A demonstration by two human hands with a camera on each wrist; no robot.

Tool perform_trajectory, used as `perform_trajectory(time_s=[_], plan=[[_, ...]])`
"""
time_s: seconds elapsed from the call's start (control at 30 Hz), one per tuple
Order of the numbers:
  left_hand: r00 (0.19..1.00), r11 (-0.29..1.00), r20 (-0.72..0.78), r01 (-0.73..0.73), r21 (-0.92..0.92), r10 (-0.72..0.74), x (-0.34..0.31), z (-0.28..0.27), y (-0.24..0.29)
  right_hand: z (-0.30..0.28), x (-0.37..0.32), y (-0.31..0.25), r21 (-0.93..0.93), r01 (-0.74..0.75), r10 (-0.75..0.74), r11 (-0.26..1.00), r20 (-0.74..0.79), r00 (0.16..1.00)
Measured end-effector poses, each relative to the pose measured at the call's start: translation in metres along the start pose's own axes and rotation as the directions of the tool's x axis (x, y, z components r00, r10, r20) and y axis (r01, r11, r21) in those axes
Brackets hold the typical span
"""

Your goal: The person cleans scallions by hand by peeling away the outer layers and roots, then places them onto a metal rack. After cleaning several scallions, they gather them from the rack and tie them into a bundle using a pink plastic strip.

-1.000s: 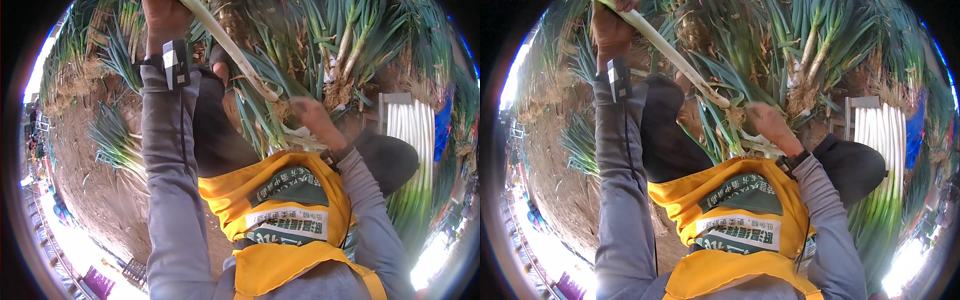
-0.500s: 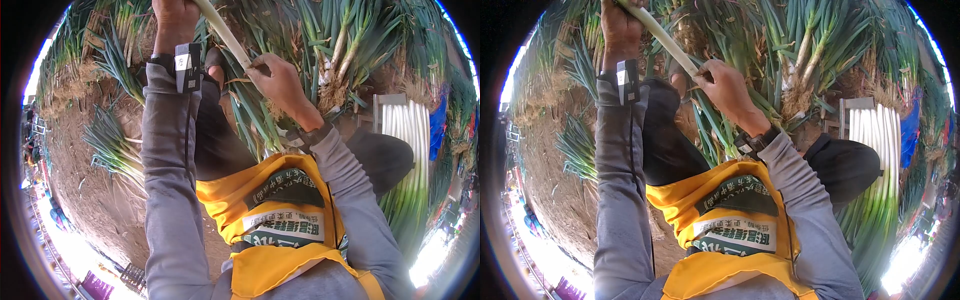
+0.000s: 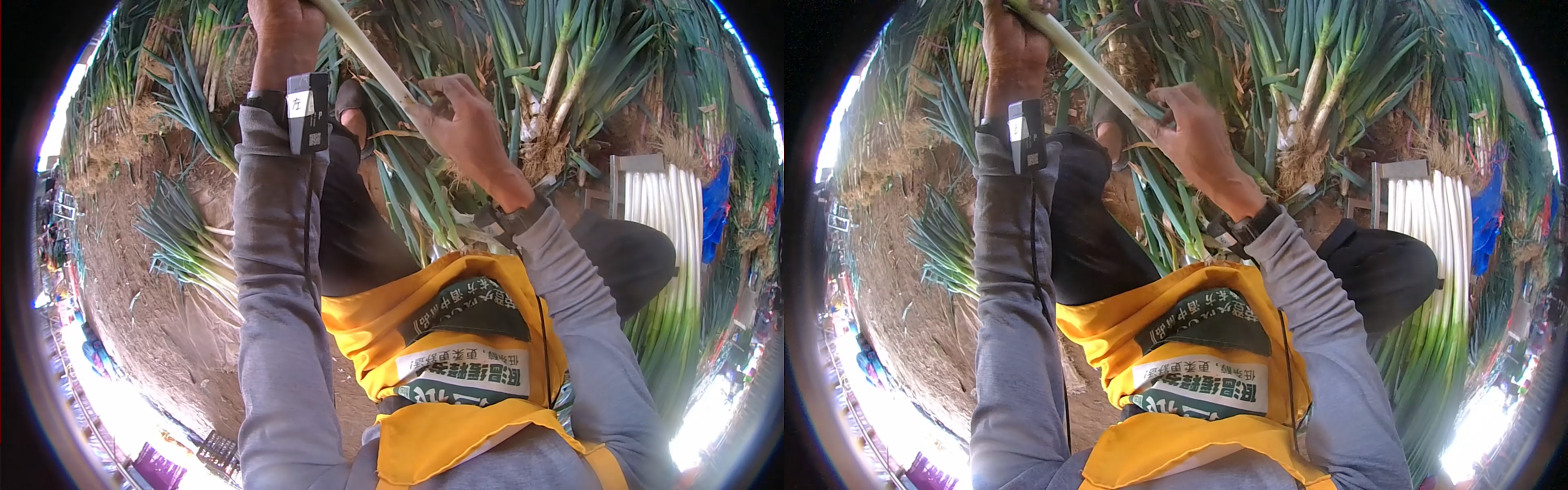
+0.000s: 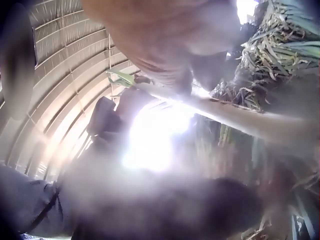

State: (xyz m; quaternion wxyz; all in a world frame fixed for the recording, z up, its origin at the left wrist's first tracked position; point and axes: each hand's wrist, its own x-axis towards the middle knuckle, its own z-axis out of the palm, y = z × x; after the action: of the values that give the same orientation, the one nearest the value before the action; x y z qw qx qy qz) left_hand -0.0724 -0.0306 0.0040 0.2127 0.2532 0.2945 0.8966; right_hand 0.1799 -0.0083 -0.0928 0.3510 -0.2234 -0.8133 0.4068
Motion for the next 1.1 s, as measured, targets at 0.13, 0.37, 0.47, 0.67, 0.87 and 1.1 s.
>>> perform_trajectory(time_s=[0.13, 0.37, 0.47, 0.67, 0.87, 1.1], plan=[[1.0, 1.0, -0.005, -0.012, -0.029, 0.012, 0.004, -0.004, -0.007, 0.002, 0.008, 0.001, -0.033, 0.054, -0.052, 0.998, 0.06, 0.997], [0.999, 0.999, -0.03, -0.013, -0.053, 0.011, 0.009, -0.006, -0.014, -0.004, 0.016, -0.002, 0.009, -0.074, 0.07, 0.997, 0.234, 0.97], [0.995, 0.997, -0.089, 0.048, -0.055, -0.053, 0.003, 0.0, -0.012, -0.003, 0.016, 0.001, -0.02, -0.065, 0.068, 0.998, 0.288, 0.955], [0.99, 0.998, -0.135, 0.055, 0.023, -0.051, 0.004, 0.0, -0.004, -0.012, -0.008, -0.005, -0.069, 0.141, -0.117, 0.988, 0.276, 0.954], [0.996, 0.995, -0.005, 0.086, -0.042, -0.086, 0.02, -0.033, 0.005, -0.049, -0.001, -0.014, 0.55, -0.357, 0.183, 0.755, 0.346, 0.92], [0.986, 0.99, 0.103, 0.134, -0.046, -0.129, 0.034, -0.069, 0.022, -0.087, -0.035, 0.005, 0.326, -0.508, 0.261, 0.797, 0.573, 0.777]])
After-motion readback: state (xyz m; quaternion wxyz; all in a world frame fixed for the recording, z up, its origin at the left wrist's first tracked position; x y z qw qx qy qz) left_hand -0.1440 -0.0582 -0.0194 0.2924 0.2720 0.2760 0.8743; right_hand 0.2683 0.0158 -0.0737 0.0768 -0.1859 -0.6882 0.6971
